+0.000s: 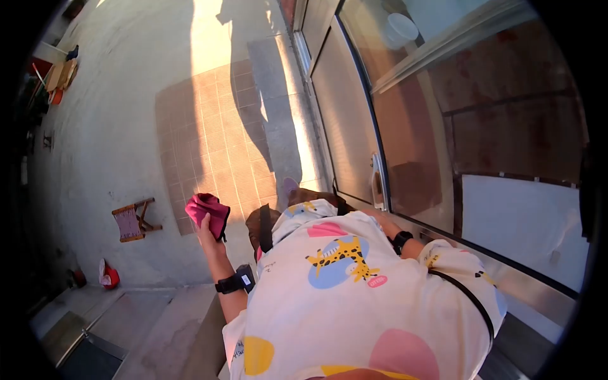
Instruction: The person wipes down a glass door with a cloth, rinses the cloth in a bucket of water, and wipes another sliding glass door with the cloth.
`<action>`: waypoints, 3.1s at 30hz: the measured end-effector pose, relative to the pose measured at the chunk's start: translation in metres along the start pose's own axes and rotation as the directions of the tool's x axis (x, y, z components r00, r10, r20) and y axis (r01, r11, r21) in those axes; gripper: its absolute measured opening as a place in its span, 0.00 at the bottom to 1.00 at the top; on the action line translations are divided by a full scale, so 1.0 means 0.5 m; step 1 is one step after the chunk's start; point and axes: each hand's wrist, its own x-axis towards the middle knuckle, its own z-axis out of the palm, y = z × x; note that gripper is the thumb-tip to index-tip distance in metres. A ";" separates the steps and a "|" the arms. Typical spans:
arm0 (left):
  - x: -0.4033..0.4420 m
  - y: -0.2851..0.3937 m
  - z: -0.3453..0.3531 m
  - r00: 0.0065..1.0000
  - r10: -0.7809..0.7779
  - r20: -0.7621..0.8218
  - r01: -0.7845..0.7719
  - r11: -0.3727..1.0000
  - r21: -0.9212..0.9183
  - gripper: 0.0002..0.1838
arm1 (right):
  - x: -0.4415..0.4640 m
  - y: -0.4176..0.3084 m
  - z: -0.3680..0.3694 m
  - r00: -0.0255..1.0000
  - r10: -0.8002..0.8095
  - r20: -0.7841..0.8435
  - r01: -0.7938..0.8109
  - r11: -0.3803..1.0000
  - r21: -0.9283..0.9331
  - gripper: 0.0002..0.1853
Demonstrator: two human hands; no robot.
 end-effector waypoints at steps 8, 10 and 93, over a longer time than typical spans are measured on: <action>0.131 0.058 0.390 0.546 -0.340 0.766 -0.238 0.813 0.531 0.42 | -0.053 -0.519 0.380 0.608 -0.747 -0.268 0.794 0.574 0.200 0.32; 0.176 -0.037 0.427 0.347 -0.180 0.921 -0.411 0.853 0.322 0.47 | -0.025 -0.571 0.414 0.501 -0.674 -0.543 0.842 0.523 0.128 0.31; 0.737 -0.034 -0.496 0.732 -0.681 -0.039 0.286 0.254 0.924 0.31 | -0.139 -0.828 0.044 0.511 -0.809 -0.289 -0.756 -0.264 -0.599 0.25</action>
